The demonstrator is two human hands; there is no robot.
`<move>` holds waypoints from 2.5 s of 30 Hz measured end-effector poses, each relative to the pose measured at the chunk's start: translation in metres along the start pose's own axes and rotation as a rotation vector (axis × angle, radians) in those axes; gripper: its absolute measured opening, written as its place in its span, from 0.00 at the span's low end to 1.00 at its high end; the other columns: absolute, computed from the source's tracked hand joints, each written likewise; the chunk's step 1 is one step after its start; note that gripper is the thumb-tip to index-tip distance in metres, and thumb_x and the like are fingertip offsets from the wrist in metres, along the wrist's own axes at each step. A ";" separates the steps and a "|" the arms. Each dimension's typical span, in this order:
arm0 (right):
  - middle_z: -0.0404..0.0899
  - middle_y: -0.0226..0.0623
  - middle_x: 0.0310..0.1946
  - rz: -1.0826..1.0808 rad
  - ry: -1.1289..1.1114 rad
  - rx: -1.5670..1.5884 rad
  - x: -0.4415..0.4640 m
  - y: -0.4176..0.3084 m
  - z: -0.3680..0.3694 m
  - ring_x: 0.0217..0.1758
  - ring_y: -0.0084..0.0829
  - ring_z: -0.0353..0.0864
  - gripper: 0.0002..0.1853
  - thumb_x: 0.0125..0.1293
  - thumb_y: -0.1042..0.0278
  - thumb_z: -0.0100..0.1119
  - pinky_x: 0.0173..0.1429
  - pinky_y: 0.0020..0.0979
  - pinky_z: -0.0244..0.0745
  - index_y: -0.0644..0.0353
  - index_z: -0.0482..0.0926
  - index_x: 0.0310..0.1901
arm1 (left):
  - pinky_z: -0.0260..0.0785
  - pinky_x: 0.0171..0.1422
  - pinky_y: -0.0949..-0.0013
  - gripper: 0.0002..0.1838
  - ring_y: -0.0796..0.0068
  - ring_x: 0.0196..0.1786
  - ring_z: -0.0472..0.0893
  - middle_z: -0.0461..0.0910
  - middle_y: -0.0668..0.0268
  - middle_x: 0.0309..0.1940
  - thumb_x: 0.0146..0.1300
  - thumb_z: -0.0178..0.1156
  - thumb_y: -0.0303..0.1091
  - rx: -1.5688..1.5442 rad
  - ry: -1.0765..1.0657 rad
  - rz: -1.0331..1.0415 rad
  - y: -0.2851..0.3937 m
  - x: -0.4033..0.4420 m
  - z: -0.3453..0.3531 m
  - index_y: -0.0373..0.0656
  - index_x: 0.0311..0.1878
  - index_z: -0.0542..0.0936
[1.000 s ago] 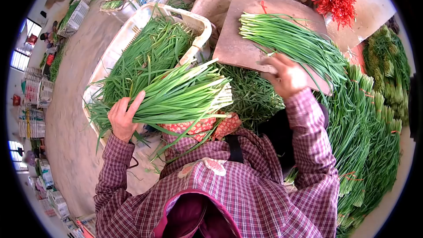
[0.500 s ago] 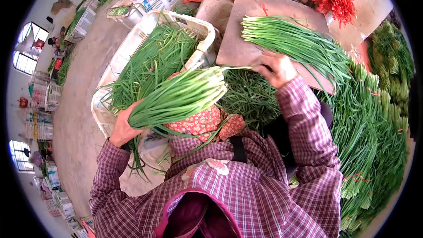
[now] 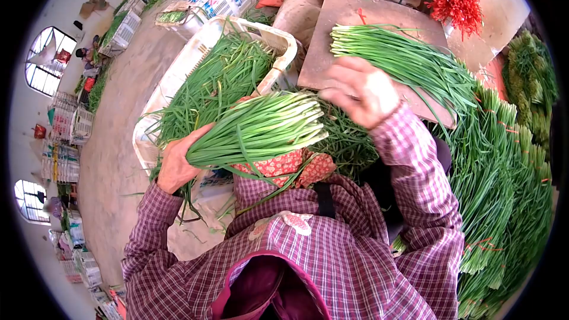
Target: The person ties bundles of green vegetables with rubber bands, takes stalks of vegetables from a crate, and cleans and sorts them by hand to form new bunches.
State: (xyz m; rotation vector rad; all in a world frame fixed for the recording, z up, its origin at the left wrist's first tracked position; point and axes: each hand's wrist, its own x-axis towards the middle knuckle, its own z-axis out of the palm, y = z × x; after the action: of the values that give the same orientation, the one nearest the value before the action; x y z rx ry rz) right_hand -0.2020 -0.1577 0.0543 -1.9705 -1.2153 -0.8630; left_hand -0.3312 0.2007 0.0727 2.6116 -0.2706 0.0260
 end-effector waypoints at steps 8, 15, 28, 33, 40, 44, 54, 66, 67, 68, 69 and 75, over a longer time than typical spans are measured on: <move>0.79 0.35 0.37 0.039 -0.330 0.408 0.036 -0.035 0.069 0.44 0.38 0.81 0.08 0.61 0.62 0.62 0.51 0.38 0.75 0.54 0.80 0.39 | 0.76 0.54 0.66 0.32 0.60 0.49 0.85 0.83 0.56 0.49 0.51 0.69 0.33 0.090 0.005 0.103 0.010 0.005 -0.001 0.42 0.63 0.74; 0.78 0.35 0.37 0.954 0.390 1.564 0.029 0.023 0.030 0.33 0.32 0.82 0.13 0.68 0.66 0.59 0.36 0.33 0.85 0.63 0.73 0.50 | 0.74 0.55 0.69 0.35 0.69 0.47 0.85 0.84 0.59 0.48 0.47 0.69 0.27 -0.075 -0.079 0.050 -0.008 -0.002 0.006 0.39 0.63 0.73; 0.83 0.41 0.36 0.675 -0.175 0.279 -0.032 0.029 -0.014 0.41 0.31 0.82 0.17 0.69 0.58 0.57 0.49 0.31 0.75 0.65 0.81 0.47 | 0.71 0.26 0.66 0.37 0.68 0.23 0.78 0.79 0.58 0.30 0.41 0.69 0.21 -1.111 -0.253 -0.638 -0.021 -0.028 0.016 0.36 0.59 0.68; 0.83 0.40 0.33 0.750 -0.200 0.652 0.021 0.001 -0.004 0.37 0.26 0.80 0.16 0.67 0.59 0.61 0.44 0.31 0.74 0.66 0.81 0.45 | 0.69 0.25 0.66 0.34 0.68 0.20 0.76 0.78 0.57 0.28 0.40 0.66 0.21 -1.018 -0.195 -0.625 -0.008 -0.029 0.020 0.35 0.57 0.71; 0.75 0.42 0.31 0.442 -0.020 0.160 0.004 -0.017 0.012 0.38 0.45 0.77 0.19 0.56 0.49 0.67 0.44 0.42 0.72 0.58 0.81 0.37 | 0.70 0.25 0.66 0.35 0.67 0.21 0.77 0.79 0.57 0.29 0.40 0.68 0.22 -1.082 -0.234 -0.622 -0.012 -0.029 0.025 0.34 0.57 0.70; 0.76 0.45 0.43 0.432 -0.081 0.004 -0.007 -0.027 0.043 0.47 0.45 0.73 0.30 0.54 0.39 0.67 0.52 0.45 0.70 0.57 0.81 0.48 | 0.70 0.25 0.65 0.35 0.67 0.21 0.77 0.78 0.56 0.28 0.40 0.68 0.23 -1.075 -0.236 -0.629 -0.005 -0.025 0.029 0.34 0.57 0.71; 0.81 0.43 0.42 0.432 0.041 0.458 -0.017 -0.024 0.086 0.46 0.48 0.77 0.13 0.65 0.60 0.56 0.56 0.46 0.66 0.51 0.83 0.48 | 0.71 0.26 0.66 0.34 0.67 0.22 0.78 0.79 0.57 0.29 0.39 0.69 0.23 -1.085 -0.295 -0.590 -0.007 -0.025 0.034 0.34 0.55 0.72; 0.86 0.44 0.29 0.816 0.255 0.096 -0.046 0.045 0.011 0.31 0.32 0.87 0.12 0.65 0.62 0.62 0.37 0.31 0.81 0.63 0.84 0.42 | 0.71 0.25 0.67 0.40 0.67 0.22 0.77 0.78 0.56 0.30 0.39 0.69 0.22 -1.080 -0.221 -0.666 -0.034 -0.045 0.035 0.36 0.61 0.66; 0.86 0.40 0.28 0.835 0.193 -0.056 -0.056 0.061 0.002 0.29 0.32 0.86 0.11 0.64 0.59 0.63 0.37 0.35 0.81 0.58 0.85 0.38 | 0.71 0.25 0.67 0.41 0.67 0.22 0.77 0.79 0.56 0.30 0.39 0.69 0.21 -1.084 -0.201 -0.691 -0.036 -0.047 0.035 0.37 0.62 0.65; 0.86 0.38 0.29 0.866 -0.068 -0.224 -0.056 0.063 -0.007 0.32 0.33 0.86 0.13 0.63 0.55 0.63 0.41 0.37 0.79 0.55 0.84 0.40 | 0.71 0.25 0.67 0.41 0.67 0.22 0.77 0.79 0.56 0.30 0.39 0.69 0.21 -1.088 -0.198 -0.691 -0.036 -0.047 0.036 0.37 0.62 0.65; 0.86 0.37 0.31 0.887 -0.332 -0.391 -0.054 0.063 -0.015 0.35 0.35 0.86 0.15 0.62 0.50 0.63 0.45 0.40 0.78 0.52 0.84 0.42 | 0.71 0.25 0.67 0.41 0.67 0.22 0.77 0.79 0.57 0.31 0.39 0.69 0.20 -1.086 -0.205 -0.696 -0.034 -0.046 0.035 0.37 0.62 0.65; 0.83 0.47 0.39 0.390 -0.134 -0.304 0.008 -0.001 0.021 0.43 0.44 0.82 0.39 0.55 0.26 0.56 0.52 0.43 0.75 0.63 0.83 0.42 | 0.75 0.30 0.62 0.44 0.64 0.29 0.81 0.80 0.55 0.38 0.41 0.70 0.16 -1.112 -0.280 -0.715 -0.037 -0.042 0.035 0.37 0.65 0.61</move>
State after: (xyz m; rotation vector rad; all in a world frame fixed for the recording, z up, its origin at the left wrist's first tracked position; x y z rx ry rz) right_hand -0.1961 -0.1364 0.0494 -2.4372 -0.7569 -0.7548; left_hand -0.3665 0.2232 0.0214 1.4647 0.4536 -0.5665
